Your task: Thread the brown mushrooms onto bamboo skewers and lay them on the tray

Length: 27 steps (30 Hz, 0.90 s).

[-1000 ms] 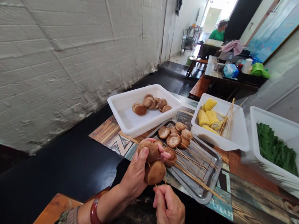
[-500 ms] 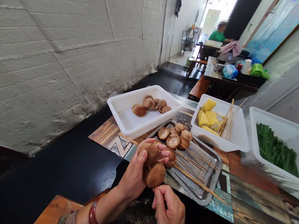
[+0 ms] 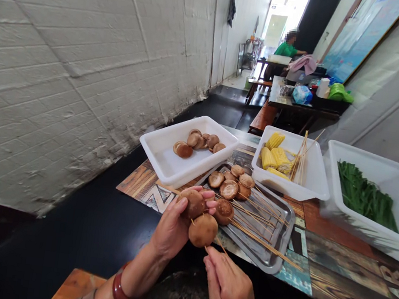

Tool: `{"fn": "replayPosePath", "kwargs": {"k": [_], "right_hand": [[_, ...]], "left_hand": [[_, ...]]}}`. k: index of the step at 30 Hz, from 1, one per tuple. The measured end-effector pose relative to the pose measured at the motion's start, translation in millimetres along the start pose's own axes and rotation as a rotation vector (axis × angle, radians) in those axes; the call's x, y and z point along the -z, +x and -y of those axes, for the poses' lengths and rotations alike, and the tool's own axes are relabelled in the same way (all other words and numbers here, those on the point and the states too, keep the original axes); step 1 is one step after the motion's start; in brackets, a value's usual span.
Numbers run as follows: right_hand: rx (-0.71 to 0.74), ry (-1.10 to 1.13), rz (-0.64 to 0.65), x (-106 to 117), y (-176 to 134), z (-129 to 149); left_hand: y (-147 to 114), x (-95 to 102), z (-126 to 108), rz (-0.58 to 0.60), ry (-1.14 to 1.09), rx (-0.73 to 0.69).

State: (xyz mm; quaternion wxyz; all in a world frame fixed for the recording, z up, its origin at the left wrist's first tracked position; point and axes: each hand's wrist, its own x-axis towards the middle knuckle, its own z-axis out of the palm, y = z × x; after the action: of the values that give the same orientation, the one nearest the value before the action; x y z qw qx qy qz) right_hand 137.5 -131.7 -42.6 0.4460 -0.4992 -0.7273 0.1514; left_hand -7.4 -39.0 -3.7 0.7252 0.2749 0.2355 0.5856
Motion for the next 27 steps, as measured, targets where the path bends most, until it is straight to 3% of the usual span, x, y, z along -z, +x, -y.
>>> {"fn": "replayPosePath", "kwargs": {"k": [2, 6, 12, 18, 23, 27], "right_hand": [[0.064, -0.055, -0.034, 7.8, 0.5, 0.1], [0.042, -0.117, -0.096, 16.8, 1.8, -1.5], [0.165, -0.246, -0.061, 4.8, 12.1, 3.4], [0.082, -0.292, -0.052, -7.5, 18.6, 5.6], [0.051, -0.266, -0.11, -13.1, 22.8, -1.2], [0.048, -0.317, -0.117, -16.1, 27.6, -4.7]], "left_hand": [[3.7, 3.9, -1.6, -0.024, -0.013, -0.013], [7.8, 6.4, -3.9, -0.039, -0.014, -0.036], [5.3, -8.3, -0.3, -0.004, 0.012, -0.024], [3.7, -10.3, 8.7, -0.007, 0.032, 0.032], [-3.5, -5.3, 24.3, 0.07, 0.03, 0.145], [-7.3, -10.2, 30.9, -0.005, 0.051, 0.179]]}}
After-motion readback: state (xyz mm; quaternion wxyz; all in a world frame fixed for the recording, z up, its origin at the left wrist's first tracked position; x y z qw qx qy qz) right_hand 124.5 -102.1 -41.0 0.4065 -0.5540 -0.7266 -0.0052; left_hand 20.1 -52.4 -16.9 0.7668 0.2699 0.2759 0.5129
